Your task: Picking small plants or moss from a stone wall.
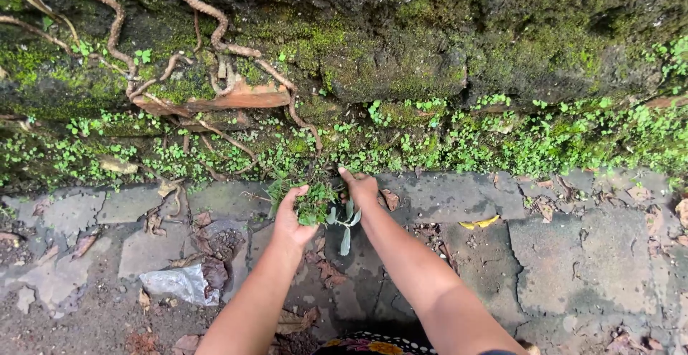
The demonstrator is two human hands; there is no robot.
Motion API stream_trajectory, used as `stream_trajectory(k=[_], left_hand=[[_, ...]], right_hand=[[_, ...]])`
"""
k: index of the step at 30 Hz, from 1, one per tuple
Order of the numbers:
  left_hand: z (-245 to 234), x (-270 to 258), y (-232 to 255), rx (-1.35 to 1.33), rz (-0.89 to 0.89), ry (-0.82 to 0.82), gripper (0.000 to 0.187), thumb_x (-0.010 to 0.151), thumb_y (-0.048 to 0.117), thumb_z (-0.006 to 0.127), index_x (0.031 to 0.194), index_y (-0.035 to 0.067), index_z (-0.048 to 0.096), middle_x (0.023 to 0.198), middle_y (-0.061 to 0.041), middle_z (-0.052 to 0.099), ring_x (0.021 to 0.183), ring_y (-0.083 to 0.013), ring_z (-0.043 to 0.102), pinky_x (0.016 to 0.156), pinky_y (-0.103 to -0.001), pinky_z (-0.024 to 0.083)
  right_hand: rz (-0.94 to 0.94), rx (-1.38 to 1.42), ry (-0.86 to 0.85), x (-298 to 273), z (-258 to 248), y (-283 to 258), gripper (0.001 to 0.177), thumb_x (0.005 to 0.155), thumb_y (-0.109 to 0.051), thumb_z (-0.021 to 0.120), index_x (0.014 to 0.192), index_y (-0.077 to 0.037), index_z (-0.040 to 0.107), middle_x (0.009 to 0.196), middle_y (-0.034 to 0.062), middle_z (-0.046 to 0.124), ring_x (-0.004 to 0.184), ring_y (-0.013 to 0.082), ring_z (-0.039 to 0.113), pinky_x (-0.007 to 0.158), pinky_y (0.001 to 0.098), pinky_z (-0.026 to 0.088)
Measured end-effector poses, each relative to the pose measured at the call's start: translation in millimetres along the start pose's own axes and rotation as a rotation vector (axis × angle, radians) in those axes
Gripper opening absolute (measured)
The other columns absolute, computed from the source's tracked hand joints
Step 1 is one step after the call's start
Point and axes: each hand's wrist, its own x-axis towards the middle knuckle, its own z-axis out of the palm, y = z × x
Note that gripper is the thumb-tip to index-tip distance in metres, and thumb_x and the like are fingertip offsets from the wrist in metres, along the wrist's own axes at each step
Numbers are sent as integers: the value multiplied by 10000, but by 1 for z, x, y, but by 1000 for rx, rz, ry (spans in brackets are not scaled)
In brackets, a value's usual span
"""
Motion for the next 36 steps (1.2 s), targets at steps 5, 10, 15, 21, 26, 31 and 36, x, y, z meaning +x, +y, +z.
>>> stream_trajectory(k=[5, 10, 15, 21, 26, 31, 36], left_hand=[[6, -3, 0, -15, -17, 19, 338, 710, 34, 770, 1026, -29, 670, 975, -193, 722, 846, -341, 720, 800, -429, 618], [-11, 19, 4, -31, -18, 60, 342, 702, 32, 782, 1019, -24, 667, 973, -192, 722, 851, -343, 722, 805, -432, 624], [-7, 22, -3, 21, -49, 35, 397, 714, 60, 793, 1080, 6, 651, 999, -189, 719, 873, -324, 726, 828, -441, 627], [16, 5, -17, 1, -37, 38, 357, 718, 34, 783, 1047, -21, 654, 992, -183, 720, 861, -336, 722, 819, -434, 621], [9, 4, -13, -1, -17, 30, 371, 711, 34, 784, 1056, -17, 660, 1007, -185, 724, 874, -334, 725, 826, -428, 621], [12, -7, -8, 0, -10, 29, 398, 705, 38, 788, 1079, 3, 655, 1017, -176, 721, 888, -323, 719, 842, -423, 616], [17, -15, -12, -10, -10, 0, 362, 711, 35, 785, 1048, -5, 661, 998, -170, 723, 864, -322, 720, 817, -425, 621]], right_hand=[[-153, -33, -5, 35, 0, 15, 262, 899, -202, 795, 919, 56, 757, 648, 224, 686, 477, 315, 694, 366, 382, 607], [-114, 126, 44, -28, -38, -11, 133, 908, -128, 758, 886, 4, 766, 684, 180, 690, 501, 243, 673, 410, 306, 561], [-163, 252, -8, -51, -61, -47, 124, 968, -63, 668, 979, 58, 696, 767, 169, 653, 565, 221, 657, 436, 280, 565], [-61, 414, -89, -55, -43, -103, 198, 990, -94, 661, 1139, 37, 663, 866, 155, 650, 607, 202, 641, 493, 289, 605], [-77, 363, -37, -68, -59, -91, 161, 986, -89, 654, 1097, 25, 679, 831, 131, 629, 615, 192, 621, 492, 285, 572], [-98, 358, -6, -73, -61, -68, 108, 957, -52, 653, 991, 49, 672, 749, 173, 613, 550, 219, 642, 436, 288, 570], [-69, 161, -106, -65, -28, -102, 220, 987, -168, 721, 1096, 18, 675, 828, 142, 659, 579, 191, 669, 448, 293, 626]])
